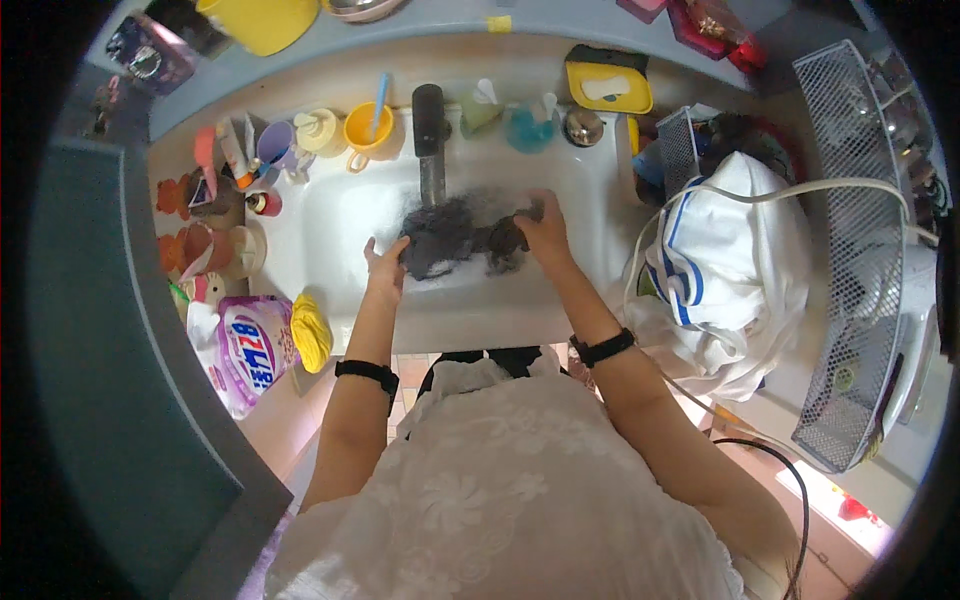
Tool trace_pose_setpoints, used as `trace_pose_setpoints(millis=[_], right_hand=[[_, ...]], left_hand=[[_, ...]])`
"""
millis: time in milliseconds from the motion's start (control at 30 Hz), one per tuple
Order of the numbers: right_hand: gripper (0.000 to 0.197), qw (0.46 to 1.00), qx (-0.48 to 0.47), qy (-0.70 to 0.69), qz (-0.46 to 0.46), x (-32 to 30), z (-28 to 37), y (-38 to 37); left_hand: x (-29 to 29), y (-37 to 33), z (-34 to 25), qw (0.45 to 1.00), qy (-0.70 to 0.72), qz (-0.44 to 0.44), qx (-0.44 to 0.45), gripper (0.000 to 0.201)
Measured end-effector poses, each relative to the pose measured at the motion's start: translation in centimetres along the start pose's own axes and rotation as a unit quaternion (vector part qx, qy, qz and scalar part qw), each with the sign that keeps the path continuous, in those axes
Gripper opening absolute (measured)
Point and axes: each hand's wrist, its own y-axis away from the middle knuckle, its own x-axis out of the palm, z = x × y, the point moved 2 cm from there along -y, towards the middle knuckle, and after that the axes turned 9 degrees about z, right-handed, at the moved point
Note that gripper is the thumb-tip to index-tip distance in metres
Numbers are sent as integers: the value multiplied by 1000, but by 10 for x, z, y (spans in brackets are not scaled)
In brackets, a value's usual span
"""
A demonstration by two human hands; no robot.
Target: Hand washing a grey garment in a bathroom sink using laundry detergent.
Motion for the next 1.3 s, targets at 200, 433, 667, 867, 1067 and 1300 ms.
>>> trace_pose_setpoints(millis=[200, 433, 667, 867, 1067, 1300], right_hand=[[24, 921, -209, 329, -8, -7, 47, 20], [7, 885, -343, 314, -32, -2, 171, 65], [13, 823, -561, 11, 83, -23, 302, 98], [14, 890, -439, -35, 117, -39, 301, 124], [35, 910, -381, 162, -25, -65, 183, 70], [40, 818, -137, 508, 231, -41, 55, 51]], left_hand=[[27, 46, -4, 934, 196, 146, -260, 56], [100, 115, -21, 963, -83, 258, -3, 55], [114, 149, -66, 739, -434, 1, 516, 69], [104, 183, -83, 770, -219, 119, 588, 55], [49, 157, -114, 821, -301, 140, 465, 23], [-1, 117, -102, 796, -362, 83, 479, 9]])
